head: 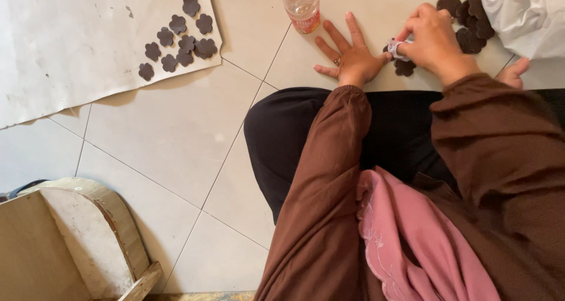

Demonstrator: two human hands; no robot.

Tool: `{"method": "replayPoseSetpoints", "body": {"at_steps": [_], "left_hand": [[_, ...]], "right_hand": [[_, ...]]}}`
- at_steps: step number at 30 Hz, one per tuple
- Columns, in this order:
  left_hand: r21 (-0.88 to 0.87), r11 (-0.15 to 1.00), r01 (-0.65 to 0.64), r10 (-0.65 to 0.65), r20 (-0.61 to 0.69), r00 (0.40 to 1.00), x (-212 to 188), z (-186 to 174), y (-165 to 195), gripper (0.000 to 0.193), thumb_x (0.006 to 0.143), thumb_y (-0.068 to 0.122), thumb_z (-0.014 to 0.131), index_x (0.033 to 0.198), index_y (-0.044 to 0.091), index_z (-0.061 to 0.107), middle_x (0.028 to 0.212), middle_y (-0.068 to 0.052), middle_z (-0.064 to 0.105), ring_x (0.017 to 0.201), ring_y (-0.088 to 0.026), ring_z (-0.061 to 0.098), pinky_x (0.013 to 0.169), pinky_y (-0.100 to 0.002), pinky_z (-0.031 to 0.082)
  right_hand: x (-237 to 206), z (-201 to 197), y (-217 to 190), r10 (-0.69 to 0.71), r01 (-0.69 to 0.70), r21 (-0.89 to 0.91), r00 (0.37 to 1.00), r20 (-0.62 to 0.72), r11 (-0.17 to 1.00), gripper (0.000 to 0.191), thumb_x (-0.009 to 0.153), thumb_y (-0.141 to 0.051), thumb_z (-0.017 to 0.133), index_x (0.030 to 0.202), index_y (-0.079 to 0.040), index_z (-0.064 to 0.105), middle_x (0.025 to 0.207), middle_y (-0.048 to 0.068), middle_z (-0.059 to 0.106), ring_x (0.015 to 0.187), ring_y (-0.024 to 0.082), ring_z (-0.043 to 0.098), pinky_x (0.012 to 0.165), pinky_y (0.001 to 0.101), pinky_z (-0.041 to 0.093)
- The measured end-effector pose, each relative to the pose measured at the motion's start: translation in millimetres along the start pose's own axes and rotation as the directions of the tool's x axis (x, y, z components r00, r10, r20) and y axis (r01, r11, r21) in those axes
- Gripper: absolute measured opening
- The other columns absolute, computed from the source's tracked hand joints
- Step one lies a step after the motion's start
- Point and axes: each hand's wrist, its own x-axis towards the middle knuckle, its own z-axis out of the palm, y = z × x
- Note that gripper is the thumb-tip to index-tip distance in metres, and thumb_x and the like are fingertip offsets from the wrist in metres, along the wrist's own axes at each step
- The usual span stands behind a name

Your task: The person sits on a tiled floor and wipes small dark flower-shaped pieces with a white cloth. They pick up each piece, rub it with the cloth, and place it back down, repeating the process for multiple items.

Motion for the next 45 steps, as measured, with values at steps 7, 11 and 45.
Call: {"method": "replayPoseSetpoints", "body": {"at_steps": [7,11,45], "left_hand": [[0.003,1.000,0.013,-0.013,-0.001,1.000,-1.0,0.1,-0.8,0.137,0.076,0.058,0.082,0.159,0.028,-0.023,0.161,-0.020,-0.044,0.143,-0.050,-0.045,0.103,-0.086,-0.009],[-0.010,1.000,0.010,-0.010,-0.015,1.000,0.4,1.7,-0.3,0.137,0.075,0.059,0.083,0.159,0.030,-0.022,0.162,-0.017,-0.043,0.144,-0.048,-0.046,0.105,-0.085,-0.012],[-0.010,1.000,0.003,-0.003,0.001,1.000,4.8,5.3,-0.6,0.136,0.075,0.060,0.081,0.159,0.028,-0.021,0.161,-0.020,-0.044,0.140,-0.050,-0.048,0.103,-0.086,-0.011]], "right_hand": [[0.9,2.4,2.8,0.071,-0.074,-0.028,0.993,-0.099,0.997,0.009,0.094,-0.015,0.082,0.091,-0.008,0.076,0.114,0.009,0.063,0.111,0.031,0.061,0.098,0.0429,0.051],[4.1,-14.5,8.4,0.089,-0.088,0.161,0.996,-0.002,0.983,0.017,0.084,-0.019,0.086,0.089,-0.008,0.075,0.114,0.013,0.061,0.114,0.036,0.059,0.098,0.0459,0.049],[-15.7,-0.1,-2.3,-0.024,0.025,-0.075,1.000,0.015,0.997,0.004,0.094,-0.009,0.075,0.091,-0.007,0.074,0.097,0.015,0.069,0.093,0.034,0.067,0.083,0.0459,0.054]]}}
